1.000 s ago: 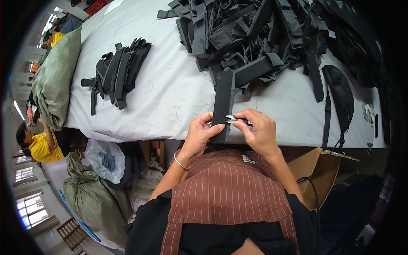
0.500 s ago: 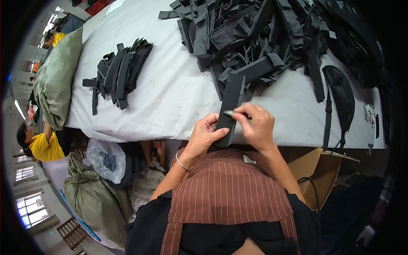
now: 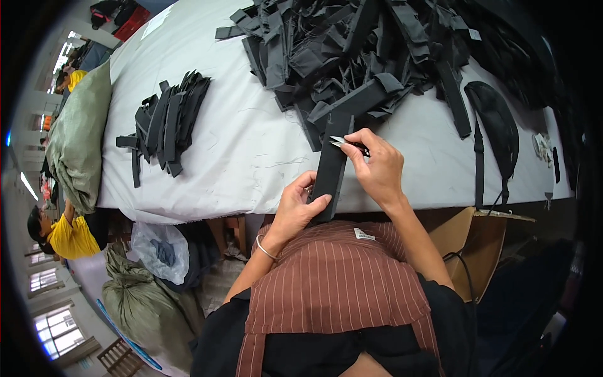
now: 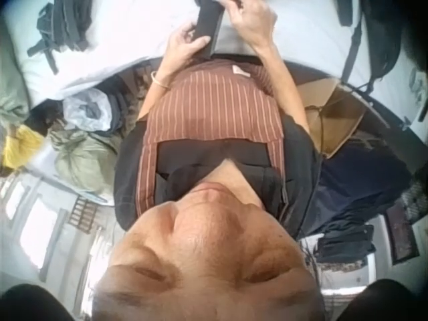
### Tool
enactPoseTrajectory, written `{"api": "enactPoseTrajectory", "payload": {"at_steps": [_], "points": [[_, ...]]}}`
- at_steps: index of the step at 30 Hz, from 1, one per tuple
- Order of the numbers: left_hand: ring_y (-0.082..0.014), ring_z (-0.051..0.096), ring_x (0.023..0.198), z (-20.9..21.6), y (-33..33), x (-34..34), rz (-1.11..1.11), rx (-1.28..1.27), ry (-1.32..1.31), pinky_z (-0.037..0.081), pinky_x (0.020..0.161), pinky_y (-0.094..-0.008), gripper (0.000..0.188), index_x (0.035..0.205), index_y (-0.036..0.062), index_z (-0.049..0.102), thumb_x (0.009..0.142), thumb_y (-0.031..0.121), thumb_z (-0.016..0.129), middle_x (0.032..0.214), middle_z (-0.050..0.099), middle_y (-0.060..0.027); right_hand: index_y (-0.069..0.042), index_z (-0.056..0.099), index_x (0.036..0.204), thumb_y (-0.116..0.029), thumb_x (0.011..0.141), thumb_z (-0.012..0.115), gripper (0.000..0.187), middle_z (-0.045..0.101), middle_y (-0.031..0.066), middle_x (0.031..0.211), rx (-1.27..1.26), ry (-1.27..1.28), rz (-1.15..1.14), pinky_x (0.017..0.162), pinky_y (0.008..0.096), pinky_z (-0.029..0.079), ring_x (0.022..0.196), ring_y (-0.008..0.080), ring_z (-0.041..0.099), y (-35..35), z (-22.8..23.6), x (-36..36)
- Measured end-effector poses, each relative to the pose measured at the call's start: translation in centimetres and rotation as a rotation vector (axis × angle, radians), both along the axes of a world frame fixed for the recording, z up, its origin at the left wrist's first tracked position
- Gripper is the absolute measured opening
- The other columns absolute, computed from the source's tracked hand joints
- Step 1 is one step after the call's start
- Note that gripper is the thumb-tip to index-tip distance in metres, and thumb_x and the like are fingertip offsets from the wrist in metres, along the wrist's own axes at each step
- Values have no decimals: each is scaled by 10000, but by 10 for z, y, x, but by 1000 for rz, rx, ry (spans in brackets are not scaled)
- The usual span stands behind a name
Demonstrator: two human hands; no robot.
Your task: Trimming excess threads from black fabric straps using snips.
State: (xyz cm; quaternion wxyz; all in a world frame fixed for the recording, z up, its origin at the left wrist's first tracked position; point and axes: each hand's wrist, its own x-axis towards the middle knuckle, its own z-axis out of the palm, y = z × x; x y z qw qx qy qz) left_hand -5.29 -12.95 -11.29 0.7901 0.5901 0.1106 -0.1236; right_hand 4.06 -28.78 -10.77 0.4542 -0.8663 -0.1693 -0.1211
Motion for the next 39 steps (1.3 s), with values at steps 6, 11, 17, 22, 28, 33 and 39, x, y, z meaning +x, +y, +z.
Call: {"api": "enactPoseTrajectory", "payload": {"at_steps": [6, 11, 17, 22, 28, 33, 39], "points": [[-98, 533, 954, 15, -3, 1, -18, 140, 21, 448, 841, -244, 313, 1118, -26, 551, 814, -35, 626, 1032, 573, -21, -100, 632, 787, -190, 768, 700, 115, 643, 42, 708, 52, -136, 13, 580, 346, 468, 635, 233, 620, 5, -6, 2], [-91, 546, 911, 7, 3, 1, -34, 205, 27, 448, 819, -228, 309, 1111, -13, 553, 816, -31, 641, 1016, 577, -10, -118, 587, 721, -225, 761, 710, 169, 629, 10, 654, 78, -164, -53, 573, 335, 467, 613, 210, 619, 4, -10, 3], [-112, 540, 978, 9, -2, 5, -94, 287, -73, 429, 880, -249, 400, 1168, -7, 524, 792, -53, 652, 1059, 569, -26, -104, 584, 737, -222, 766, 725, 186, 624, 5, 641, 191, -158, -98, 558, 326, 458, 594, 204, 610, 1, -3, 3], [-118, 535, 1008, 11, -11, 6, -187, 247, -95, 424, 892, -250, 472, 1220, 5, 483, 785, -64, 656, 1102, 564, -40, -103, 586, 735, -226, 772, 723, 188, 622, 6, 637, 180, -128, -70, 556, 331, 454, 593, 203, 611, -7, -4, 3], [-129, 551, 1030, 16, -12, 11, -55, 68, -41, 452, 900, -265, 511, 1259, 14, 451, 795, -79, 643, 1138, 562, -51, -98, 607, 757, -221, 777, 727, 173, 643, 20, 661, 303, 11, -8, 553, 333, 449, 594, 208, 614, -10, 5, -3], [-156, 561, 1058, 19, 1, 14, 121, -46, -66, 466, 904, -272, 516, 1286, 9, 417, 814, -104, 593, 1196, 550, -91, -59, 647, 864, -138, 791, 713, 126, 677, 73, 768, 376, 171, 153, 636, 289, 488, 703, 196, 658, -12, 14, -10], [-153, 560, 1028, 20, 0, 14, 226, -161, -70, 448, 895, -265, 516, 1289, 8, 421, 815, -62, 612, 1158, 562, -87, -69, 666, 915, -149, 788, 714, 158, 678, 76, 781, 376, 171, 174, 626, 283, 494, 683, 185, 652, -19, 7, -18]]}}
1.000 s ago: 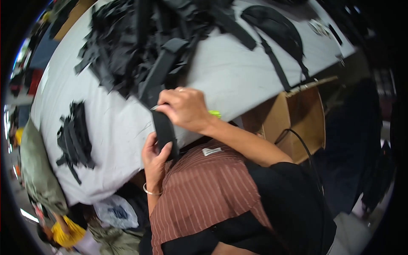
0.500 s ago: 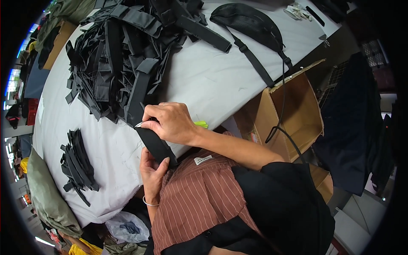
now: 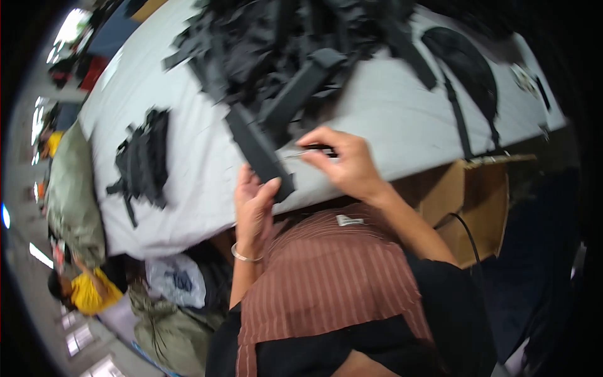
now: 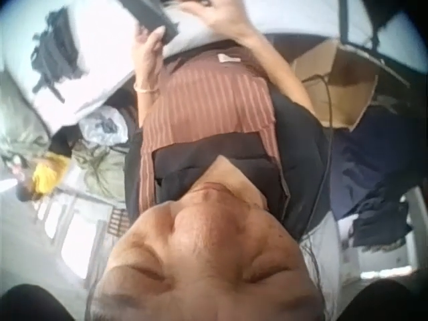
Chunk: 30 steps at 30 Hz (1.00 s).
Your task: Trimming excess threads from black fabric straps using snips.
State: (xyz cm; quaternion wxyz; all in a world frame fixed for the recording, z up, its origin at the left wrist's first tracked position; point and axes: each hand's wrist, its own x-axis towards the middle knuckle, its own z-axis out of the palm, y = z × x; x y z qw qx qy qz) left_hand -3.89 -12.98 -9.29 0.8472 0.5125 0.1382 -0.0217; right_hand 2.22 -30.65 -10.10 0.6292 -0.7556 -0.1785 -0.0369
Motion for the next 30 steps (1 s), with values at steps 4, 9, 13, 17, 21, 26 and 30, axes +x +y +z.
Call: {"api": "enactPoseTrajectory", "payload": {"at_steps": [4, 9, 13, 17, 21, 26, 30], "points": [[-106, 560, 1005, -7, 4, 1, 13, -13, 44, 471, 854, -225, 495, 1275, 25, 438, 819, -74, 602, 1160, 561, -64, -55, 672, 936, -146, 790, 719, 178, 682, 67, 799, -38, 106, 4, 641, 260, 496, 689, 155, 645, -10, -5, -4], [-90, 570, 972, -6, 8, -1, -3, -60, 60, 502, 820, -215, 469, 1258, 25, 443, 825, -77, 589, 1148, 557, -66, -53, 672, 919, -139, 795, 713, 157, 676, 62, 794, -71, 88, 63, 631, 258, 490, 678, 153, 633, -5, -2, -8], [-95, 571, 981, -7, 9, -3, -30, -104, 56, 502, 829, -221, 467, 1260, 17, 440, 826, -80, 583, 1145, 556, -70, -55, 671, 908, -143, 779, 722, 164, 660, 59, 777, -114, -20, 64, 609, 274, 477, 653, 166, 618, 2, 2, -10], [-104, 571, 996, -4, 8, -3, -40, -93, 52, 502, 841, -232, 480, 1273, 5, 431, 824, -81, 577, 1151, 554, -76, -63, 666, 882, -159, 765, 729, 164, 643, 50, 755, -186, -106, 4, 593, 294, 462, 630, 178, 596, 4, -3, -6], [-112, 569, 1011, -2, 8, -4, -56, -75, 37, 501, 854, -238, 491, 1281, -1, 427, 820, -84, 572, 1160, 553, -81, -45, 674, 908, -105, 760, 728, 168, 655, 58, 786, -280, -178, 9, 601, 288, 459, 647, 177, 578, 2, 0, -5], [-123, 592, 991, -4, 7, -3, -47, -68, 32, 524, 838, -254, 487, 1278, -7, 433, 817, -75, 576, 1155, 569, -94, -63, 676, 887, -120, 733, 746, 178, 645, 39, 760, -302, -311, 15, 593, 304, 442, 628, 188, 563, 3, -6, -2], [-106, 574, 988, -3, 9, -2, -86, -80, 49, 504, 853, -241, 470, 1273, -2, 444, 825, -95, 555, 1139, 568, -76, -71, 677, 882, -129, 730, 747, 177, 635, 32, 744, -354, -320, -8, 596, 310, 428, 628, 189, 557, 3, -2, -1]]}}
